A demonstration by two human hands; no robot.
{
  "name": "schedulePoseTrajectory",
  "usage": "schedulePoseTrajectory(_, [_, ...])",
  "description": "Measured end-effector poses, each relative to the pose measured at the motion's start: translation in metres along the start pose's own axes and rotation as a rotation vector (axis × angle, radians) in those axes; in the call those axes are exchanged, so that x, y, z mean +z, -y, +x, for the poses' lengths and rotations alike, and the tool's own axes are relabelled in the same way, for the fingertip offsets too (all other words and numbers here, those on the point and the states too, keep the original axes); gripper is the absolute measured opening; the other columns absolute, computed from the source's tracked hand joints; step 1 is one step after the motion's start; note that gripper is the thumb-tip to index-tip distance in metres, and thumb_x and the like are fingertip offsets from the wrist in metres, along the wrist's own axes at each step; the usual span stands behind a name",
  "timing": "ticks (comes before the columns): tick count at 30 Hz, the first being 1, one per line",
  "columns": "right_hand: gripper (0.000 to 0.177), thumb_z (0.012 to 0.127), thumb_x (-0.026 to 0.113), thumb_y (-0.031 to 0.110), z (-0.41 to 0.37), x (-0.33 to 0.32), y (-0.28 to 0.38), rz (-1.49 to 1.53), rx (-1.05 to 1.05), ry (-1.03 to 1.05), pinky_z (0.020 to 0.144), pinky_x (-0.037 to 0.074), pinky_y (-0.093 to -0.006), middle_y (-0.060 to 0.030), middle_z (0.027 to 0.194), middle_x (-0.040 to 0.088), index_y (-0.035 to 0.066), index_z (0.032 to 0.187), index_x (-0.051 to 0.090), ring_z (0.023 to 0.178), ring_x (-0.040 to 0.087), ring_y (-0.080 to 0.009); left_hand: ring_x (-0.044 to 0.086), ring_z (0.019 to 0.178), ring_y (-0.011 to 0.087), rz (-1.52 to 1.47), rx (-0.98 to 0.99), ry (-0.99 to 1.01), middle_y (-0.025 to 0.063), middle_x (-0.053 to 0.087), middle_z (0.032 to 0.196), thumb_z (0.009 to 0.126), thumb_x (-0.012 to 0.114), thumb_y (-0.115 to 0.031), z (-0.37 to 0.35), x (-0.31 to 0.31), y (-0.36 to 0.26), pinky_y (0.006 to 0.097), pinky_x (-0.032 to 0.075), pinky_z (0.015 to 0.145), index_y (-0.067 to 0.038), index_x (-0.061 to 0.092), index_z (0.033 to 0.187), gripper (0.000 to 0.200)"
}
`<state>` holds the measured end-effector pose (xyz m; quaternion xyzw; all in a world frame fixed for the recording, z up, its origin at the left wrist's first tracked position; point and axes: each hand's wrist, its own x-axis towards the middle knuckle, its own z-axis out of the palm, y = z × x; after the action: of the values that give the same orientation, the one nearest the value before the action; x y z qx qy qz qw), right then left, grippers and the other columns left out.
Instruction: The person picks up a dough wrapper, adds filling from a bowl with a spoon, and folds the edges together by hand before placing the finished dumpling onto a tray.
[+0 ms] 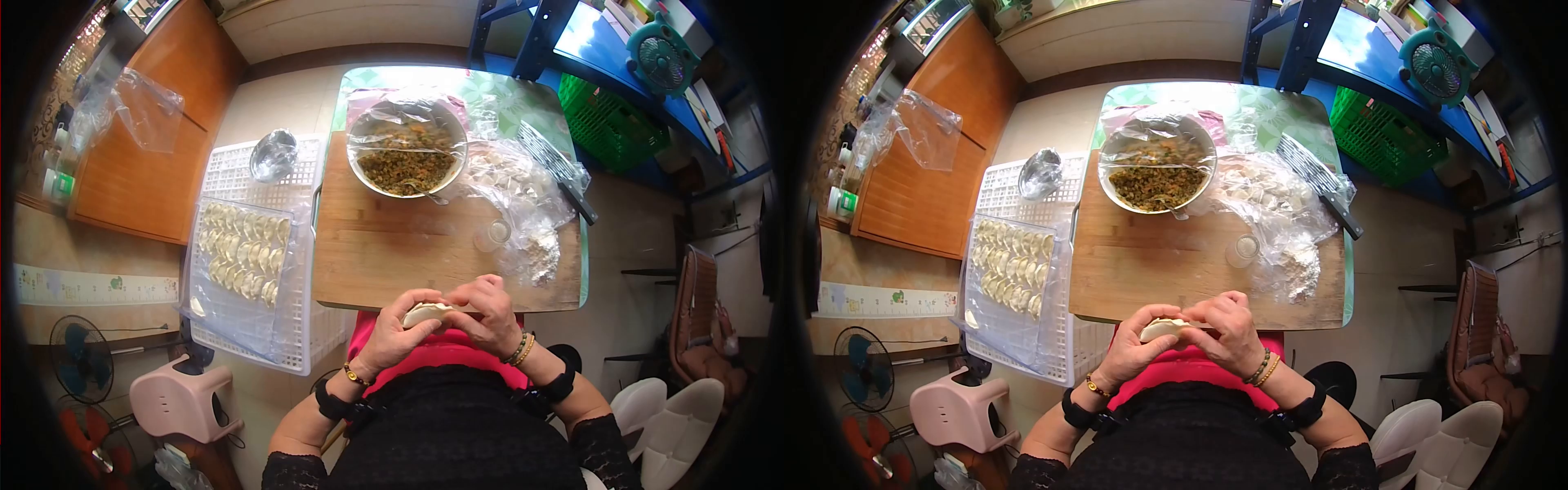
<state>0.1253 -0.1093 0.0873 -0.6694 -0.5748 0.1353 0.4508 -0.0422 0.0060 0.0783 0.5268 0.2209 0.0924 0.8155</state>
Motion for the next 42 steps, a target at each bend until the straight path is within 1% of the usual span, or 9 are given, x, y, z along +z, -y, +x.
schedulePoseTrajectory(10, [0.017, 0.078, 0.076, 0.019, 0.001, -0.001, 0.001, -0.011, -0.057, 0.106, 0.082, 0.039, -0.0354, -0.0016, 0.079, 0.064, 0.01, 0.092, 0.071, 0.078, 0.06, -0.0192, 0.061, 0.103, 0.0145, -0.039, -0.021, 0.068, 0.0087, 0.06, 0.114, 0.091, 0.064, -0.004, 0.001, 0.002, -0.001, 0.0292, 0.054, 0.087, -0.001, 0.044, 0.134, 0.048])
schedulePoseTrajectory(15, [0.015, 0.077, 0.076, 0.015, -0.002, 0.005, 0.0, 0.042, -0.074, 0.001, 0.076, 0.04, -0.0352, -0.0055, 0.078, 0.063, 0.007, 0.084, 0.066, 0.073, 0.059, -0.0226, 0.06, 0.104, 0.0155, -0.075, -0.034, 0.062, 0.0095, 0.061, 0.115, 0.09, 0.065, -0.003, 0.001, -0.003, -0.001, 0.0292, 0.053, 0.087, 0.0, 0.041, 0.136, 0.053])
schedulePoseTrajectory(18, [0.02, 0.078, 0.075, 0.02, -0.001, 0.002, 0.001, 0.007, -0.064, 0.004, 0.078, 0.04, -0.035, -0.005, 0.084, 0.064, 0.008, 0.091, 0.067, 0.077, 0.06, -0.0225, 0.06, 0.107, 0.0163, -0.07, -0.065, 0.071, 0.0106, 0.061, 0.117, 0.09, 0.064, -0.003, 0.002, -0.004, -0.001, 0.0295, 0.053, 0.087, -0.001, 0.038, 0.139, 0.055])
schedulePoseTrajectory(22, [0.025, 0.078, 0.075, 0.023, 0.011, -0.003, 0.013, -0.025, -0.067, -0.027, 0.079, 0.04, -0.0347, -0.0053, 0.086, 0.064, 0.009, 0.097, 0.066, 0.079, 0.059, -0.0233, 0.061, 0.104, 0.0157, -0.009, 0.056, 0.102, 0.0107, 0.061, 0.115, 0.091, 0.063, -0.004, 0.004, -0.002, 0.0, 0.0294, 0.054, 0.086, -0.001, 0.037, 0.14, 0.055])
schedulePoseTrajectory(27, [0.018, 0.076, 0.077, 0.019, 0.008, 0.0, 0.007, -0.001, -0.094, 0.094, 0.078, 0.039, -0.0356, -0.004, 0.078, 0.062, 0.009, 0.089, 0.068, 0.076, 0.057, -0.0231, 0.062, 0.1, 0.0152, 0.16, 0.074, 0.144, 0.0105, 0.062, 0.113, 0.091, 0.063, -0.003, 0.006, -0.004, 0.0, 0.0289, 0.054, 0.085, -0.002, 0.036, 0.14, 0.056])
schedulePoseTrajectory(30, [0.016, 0.075, 0.077, 0.017, 0.004, 0.003, 0.006, 0.013, -0.062, 0.032, 0.077, 0.039, -0.0358, -0.0039, 0.077, 0.061, 0.009, 0.086, 0.069, 0.075, 0.057, -0.023, 0.062, 0.099, 0.0146, 0.033, 0.06, 0.124, 0.0095, 0.063, 0.111, 0.092, 0.063, -0.004, 0.006, -0.004, 0.002, 0.0287, 0.054, 0.084, -0.001, 0.043, 0.136, 0.048])
schedulePoseTrajectory(32, [0.016, 0.075, 0.077, 0.018, 0.002, 0.006, 0.005, 0.02, -0.054, 0.018, 0.077, 0.039, -0.0359, -0.0039, 0.077, 0.061, 0.009, 0.086, 0.069, 0.075, 0.057, -0.023, 0.064, 0.095, 0.0143, -0.15, -0.116, 0.127, 0.0079, 0.064, 0.107, 0.093, 0.063, -0.006, 0.006, -0.004, 0.003, 0.0288, 0.055, 0.082, 0.0, 0.052, 0.128, 0.037])
schedulePoseTrajectory(35, [0.017, 0.077, 0.076, 0.02, 0.007, 0.005, 0.01, 0.001, -0.047, -0.013, 0.078, 0.039, -0.036, -0.004, 0.079, 0.062, 0.009, 0.086, 0.069, 0.076, 0.057, -0.0228, 0.065, 0.093, 0.0145, -0.095, -0.167, 0.106, 0.0082, 0.065, 0.106, 0.094, 0.062, -0.008, 0.005, -0.007, 0.003, 0.0287, 0.056, 0.081, 0.001, 0.058, 0.12, 0.028])
schedulePoseTrajectory(42, [0.017, 0.078, 0.076, 0.023, 0.014, 0.002, 0.008, -0.037, -0.11, 0.072, 0.078, 0.038, -0.0363, -0.0042, 0.08, 0.061, 0.01, 0.084, 0.068, 0.076, 0.056, -0.0231, 0.065, 0.09, 0.0129, -0.105, -0.067, 0.143, 0.0073, 0.066, 0.104, 0.094, 0.062, -0.006, 0.007, -0.002, 0.004, 0.0275, 0.055, 0.08, 0.003, 0.058, 0.119, 0.027])
